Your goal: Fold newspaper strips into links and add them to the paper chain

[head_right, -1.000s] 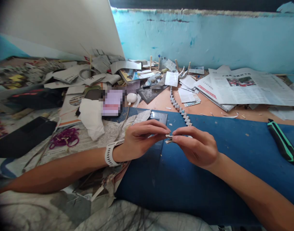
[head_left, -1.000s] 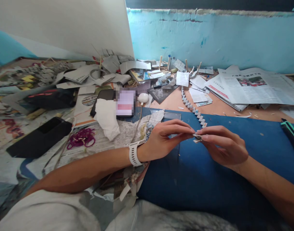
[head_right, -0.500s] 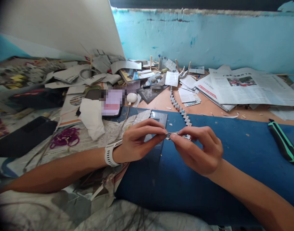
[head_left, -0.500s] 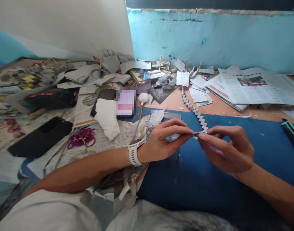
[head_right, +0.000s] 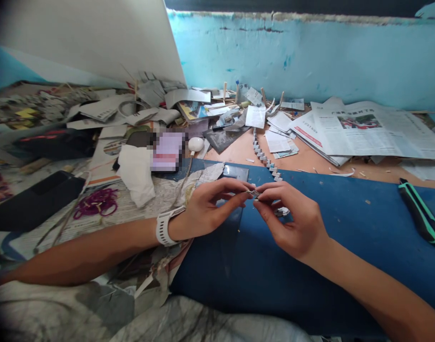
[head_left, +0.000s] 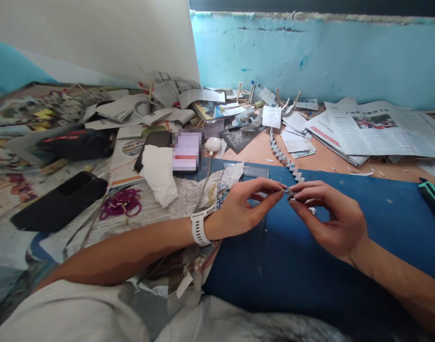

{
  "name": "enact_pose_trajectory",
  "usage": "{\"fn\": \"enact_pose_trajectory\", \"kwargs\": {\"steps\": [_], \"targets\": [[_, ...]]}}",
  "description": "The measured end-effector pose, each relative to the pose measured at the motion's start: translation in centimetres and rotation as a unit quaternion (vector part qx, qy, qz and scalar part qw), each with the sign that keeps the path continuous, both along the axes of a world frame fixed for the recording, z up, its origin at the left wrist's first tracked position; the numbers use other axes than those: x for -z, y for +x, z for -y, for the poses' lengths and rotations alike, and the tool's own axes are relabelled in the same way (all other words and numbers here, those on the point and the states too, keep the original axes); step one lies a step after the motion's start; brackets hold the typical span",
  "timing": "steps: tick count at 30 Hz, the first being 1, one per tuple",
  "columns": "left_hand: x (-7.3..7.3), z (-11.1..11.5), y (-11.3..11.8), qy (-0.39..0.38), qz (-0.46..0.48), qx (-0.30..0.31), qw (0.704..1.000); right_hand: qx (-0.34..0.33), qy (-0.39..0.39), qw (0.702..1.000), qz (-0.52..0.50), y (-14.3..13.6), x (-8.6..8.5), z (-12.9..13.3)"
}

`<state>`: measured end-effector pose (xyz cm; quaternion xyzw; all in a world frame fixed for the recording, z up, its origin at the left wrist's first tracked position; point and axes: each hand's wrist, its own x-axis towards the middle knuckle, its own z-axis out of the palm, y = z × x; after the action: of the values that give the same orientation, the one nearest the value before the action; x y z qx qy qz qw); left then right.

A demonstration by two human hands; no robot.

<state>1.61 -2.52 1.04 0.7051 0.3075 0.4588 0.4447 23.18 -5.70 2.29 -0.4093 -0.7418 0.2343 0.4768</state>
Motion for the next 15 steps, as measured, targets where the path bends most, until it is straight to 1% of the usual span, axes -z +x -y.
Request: {"fn": "enact_pose_trajectory", "kwargs": {"steps": [2, 4, 5, 9, 12, 15], "targets": [[0.1, 0.1, 0.2, -0.056, 0.013, 0.006, 0.998, -0.01, 0.002, 1.0, 0.01, -0.1, -0.2, 0.1], [0.2, 0.1, 0.3, -0.078, 0.03, 0.014, 0.996, -0.016, 0.007, 1.0, 0.018, -0.1, -0.4, 0.3], [0.2, 0.1, 0.3, -0.076, 0.035, 0.016, 0.996, -0.016, 0.006, 1.0, 0.019, -0.1, -0.4, 0.3], [0.1, 0.2, 0.2, -0.019, 0.028, 0.026, 0.999, -0.004, -0.019, 1.0, 0.005, -0.1, -0.6, 0.5], [0.0, 0.3, -0.1, 0.018, 0.014, 0.044, 0.999, 0.009, 0.001, 1.0, 0.013, -0.3, -0.9, 0.7], [0.2, 0.5, -0.1, 0.029, 0.023, 0.065, 0.997, 0.022, 0.006, 0.999, 0.026, -0.4, -1.3, 0.8]]}}
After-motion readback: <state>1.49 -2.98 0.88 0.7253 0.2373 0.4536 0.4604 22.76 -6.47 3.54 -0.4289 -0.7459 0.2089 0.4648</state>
